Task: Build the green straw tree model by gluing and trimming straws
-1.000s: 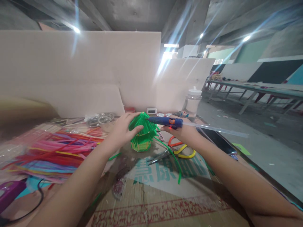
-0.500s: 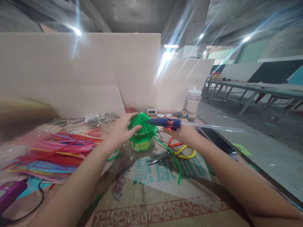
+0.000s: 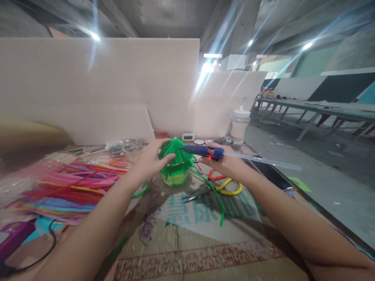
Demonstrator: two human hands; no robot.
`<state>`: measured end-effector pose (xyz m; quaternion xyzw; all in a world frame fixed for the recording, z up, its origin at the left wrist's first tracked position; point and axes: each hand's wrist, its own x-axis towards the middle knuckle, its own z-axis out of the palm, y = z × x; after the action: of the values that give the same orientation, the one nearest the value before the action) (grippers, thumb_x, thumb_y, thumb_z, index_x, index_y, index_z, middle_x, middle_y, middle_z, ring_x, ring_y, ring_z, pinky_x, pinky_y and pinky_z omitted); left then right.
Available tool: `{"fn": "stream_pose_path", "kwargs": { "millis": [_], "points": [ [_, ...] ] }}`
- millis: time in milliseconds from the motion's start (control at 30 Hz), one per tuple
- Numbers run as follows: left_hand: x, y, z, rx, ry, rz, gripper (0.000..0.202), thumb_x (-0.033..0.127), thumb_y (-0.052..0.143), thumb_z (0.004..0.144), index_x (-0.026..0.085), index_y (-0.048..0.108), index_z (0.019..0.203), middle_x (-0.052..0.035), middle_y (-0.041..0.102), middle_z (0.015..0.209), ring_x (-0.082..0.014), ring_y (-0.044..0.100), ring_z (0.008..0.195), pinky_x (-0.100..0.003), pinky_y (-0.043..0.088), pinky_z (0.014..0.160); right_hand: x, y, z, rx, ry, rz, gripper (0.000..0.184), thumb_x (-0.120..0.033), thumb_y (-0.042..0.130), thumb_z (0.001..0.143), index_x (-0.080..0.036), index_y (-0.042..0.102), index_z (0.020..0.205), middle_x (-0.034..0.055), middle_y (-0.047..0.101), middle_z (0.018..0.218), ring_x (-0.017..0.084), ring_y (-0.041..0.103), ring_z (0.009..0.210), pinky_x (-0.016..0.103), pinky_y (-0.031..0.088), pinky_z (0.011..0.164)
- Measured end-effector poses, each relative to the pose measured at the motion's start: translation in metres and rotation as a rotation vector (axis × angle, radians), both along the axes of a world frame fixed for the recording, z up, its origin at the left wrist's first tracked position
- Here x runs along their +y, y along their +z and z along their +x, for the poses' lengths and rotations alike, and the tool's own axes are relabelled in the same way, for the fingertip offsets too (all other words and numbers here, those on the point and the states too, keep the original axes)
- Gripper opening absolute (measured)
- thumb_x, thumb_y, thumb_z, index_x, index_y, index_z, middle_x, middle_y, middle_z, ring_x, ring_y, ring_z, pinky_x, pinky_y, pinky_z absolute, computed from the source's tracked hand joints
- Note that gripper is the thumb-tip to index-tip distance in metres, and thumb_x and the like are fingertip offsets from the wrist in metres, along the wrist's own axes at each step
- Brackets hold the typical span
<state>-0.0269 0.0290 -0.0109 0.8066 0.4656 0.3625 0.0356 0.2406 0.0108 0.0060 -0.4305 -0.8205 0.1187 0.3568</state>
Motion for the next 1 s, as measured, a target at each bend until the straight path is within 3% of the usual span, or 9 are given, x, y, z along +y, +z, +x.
{"fn": "stream_pose_path", "kwargs": {
  "millis": [233, 567, 833, 1000],
  "points": [
    [0.0014, -0.0023, -0.0009, -0.017, -0.016, 0.002, 0.053, 0.045, 0.057, 0.089, 0.016, 0.051, 0.133, -0.0128, 0.060, 0.133, -0.0283, 0.055, 0.125, -0.047, 0.042, 0.107, 0.0003, -0.0016, 0.0001, 0.011, 0.002, -0.033, 0.027, -0.040, 0.067, 0.082, -0.023, 0.067, 0.103, 0.0046, 0.072, 0.091, 0.022, 0.064, 0.081, 0.033, 0.048, 0.069],
    [0.0026, -0.0025, -0.0012, -0.015, -0.026, 0.011, 0.052, 0.045, 0.057, 0.089, 0.017, 0.051, 0.132, -0.0128, 0.060, 0.133, -0.0284, 0.055, 0.125, -0.047, 0.042, 0.108, 0.0044, -0.0055, -0.0012, -0.033, -0.057, -0.014, 0.026, -0.043, 0.067, 0.082, -0.023, 0.068, 0.098, 0.0062, 0.071, 0.088, 0.022, 0.065, 0.078, 0.033, 0.049, 0.066],
    [0.0014, -0.0018, -0.0004, -0.011, -0.021, 0.012, 0.049, 0.043, 0.057, 0.089, 0.019, 0.051, 0.131, -0.0121, 0.061, 0.132, -0.0280, 0.056, 0.124, -0.048, 0.042, 0.106, 0.0068, -0.0071, -0.0003, -0.024, -0.069, 0.017, 0.029, -0.044, 0.068, 0.082, -0.026, 0.070, 0.105, 0.0051, 0.074, 0.094, 0.023, 0.066, 0.082, 0.034, 0.050, 0.070],
    [-0.0013, 0.0008, 0.0011, 0.001, -0.002, -0.009, 0.050, 0.044, 0.057, 0.089, 0.019, 0.051, 0.131, -0.0127, 0.061, 0.132, -0.0287, 0.056, 0.124, -0.048, 0.042, 0.106, 0.0063, -0.0058, -0.0007, -0.039, -0.092, 0.002, 0.029, -0.046, 0.069, 0.081, -0.024, 0.072, 0.099, 0.0057, 0.073, 0.086, 0.022, 0.064, 0.075, 0.033, 0.049, 0.066]
  ]
}}
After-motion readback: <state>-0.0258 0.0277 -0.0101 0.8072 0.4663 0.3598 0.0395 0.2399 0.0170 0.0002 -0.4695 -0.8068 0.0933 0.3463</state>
